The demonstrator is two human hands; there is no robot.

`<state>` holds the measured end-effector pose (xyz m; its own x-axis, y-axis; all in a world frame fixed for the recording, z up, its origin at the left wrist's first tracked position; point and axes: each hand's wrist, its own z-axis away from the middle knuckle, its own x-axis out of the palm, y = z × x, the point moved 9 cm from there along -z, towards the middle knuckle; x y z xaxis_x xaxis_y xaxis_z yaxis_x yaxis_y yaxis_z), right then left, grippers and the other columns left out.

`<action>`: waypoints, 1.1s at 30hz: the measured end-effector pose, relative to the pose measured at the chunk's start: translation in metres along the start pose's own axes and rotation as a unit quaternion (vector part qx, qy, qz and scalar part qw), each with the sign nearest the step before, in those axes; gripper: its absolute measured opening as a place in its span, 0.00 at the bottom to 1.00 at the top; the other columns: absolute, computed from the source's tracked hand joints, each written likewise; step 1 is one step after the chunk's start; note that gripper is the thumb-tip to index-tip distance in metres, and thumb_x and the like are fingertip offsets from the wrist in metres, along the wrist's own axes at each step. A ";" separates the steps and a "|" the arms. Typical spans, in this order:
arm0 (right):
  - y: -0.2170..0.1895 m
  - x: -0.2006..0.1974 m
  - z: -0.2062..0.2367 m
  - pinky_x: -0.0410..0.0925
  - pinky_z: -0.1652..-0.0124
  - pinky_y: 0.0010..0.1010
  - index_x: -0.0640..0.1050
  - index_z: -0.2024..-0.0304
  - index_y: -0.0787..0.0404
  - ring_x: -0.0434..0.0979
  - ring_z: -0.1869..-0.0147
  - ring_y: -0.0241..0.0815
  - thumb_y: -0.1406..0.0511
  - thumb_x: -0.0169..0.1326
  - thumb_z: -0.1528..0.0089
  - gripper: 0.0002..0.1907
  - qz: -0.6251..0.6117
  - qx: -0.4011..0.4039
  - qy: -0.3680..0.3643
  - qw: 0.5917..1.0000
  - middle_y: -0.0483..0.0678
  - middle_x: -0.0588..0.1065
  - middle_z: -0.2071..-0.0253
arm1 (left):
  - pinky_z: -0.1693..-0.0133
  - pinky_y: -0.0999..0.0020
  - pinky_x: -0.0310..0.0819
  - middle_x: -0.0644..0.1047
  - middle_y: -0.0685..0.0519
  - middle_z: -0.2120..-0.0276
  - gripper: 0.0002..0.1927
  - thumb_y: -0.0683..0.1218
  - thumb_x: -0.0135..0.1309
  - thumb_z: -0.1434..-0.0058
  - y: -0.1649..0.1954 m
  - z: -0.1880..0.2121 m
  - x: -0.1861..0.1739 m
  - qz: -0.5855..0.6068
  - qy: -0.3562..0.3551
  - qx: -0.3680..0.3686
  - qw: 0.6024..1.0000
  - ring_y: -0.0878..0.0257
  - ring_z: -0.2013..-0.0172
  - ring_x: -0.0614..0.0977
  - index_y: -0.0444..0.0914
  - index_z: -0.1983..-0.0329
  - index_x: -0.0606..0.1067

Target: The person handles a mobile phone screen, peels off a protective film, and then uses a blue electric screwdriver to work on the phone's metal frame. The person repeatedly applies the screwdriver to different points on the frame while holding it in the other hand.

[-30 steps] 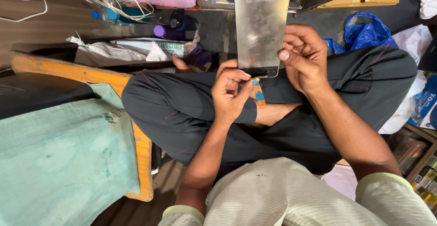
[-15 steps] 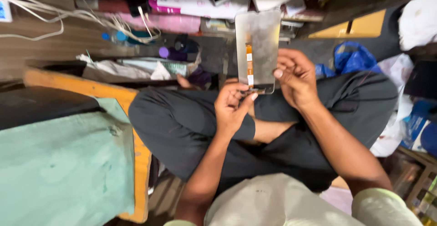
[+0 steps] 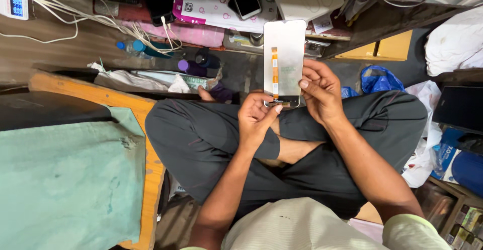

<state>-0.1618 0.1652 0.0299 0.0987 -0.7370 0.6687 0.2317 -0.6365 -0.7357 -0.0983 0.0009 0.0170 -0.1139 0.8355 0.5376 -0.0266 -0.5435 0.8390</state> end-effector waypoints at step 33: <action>0.009 -0.011 0.002 0.71 0.51 0.25 0.72 0.38 0.66 0.79 0.46 0.35 0.77 0.55 0.35 0.23 0.038 -0.004 0.018 0.999 0.50 0.78 0.45 | 0.52 0.72 0.78 0.78 0.48 0.55 0.14 0.28 0.56 0.36 0.000 -0.001 -0.006 -0.018 0.011 0.020 1.000 0.64 0.54 0.82 0.32 0.50 0.70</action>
<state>-0.1592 0.1682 0.0162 0.0802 -0.7916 0.6058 0.2163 -0.5794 -0.7858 -0.0991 -0.0043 0.0139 -0.1354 0.8522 0.5053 0.0086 -0.5090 0.8607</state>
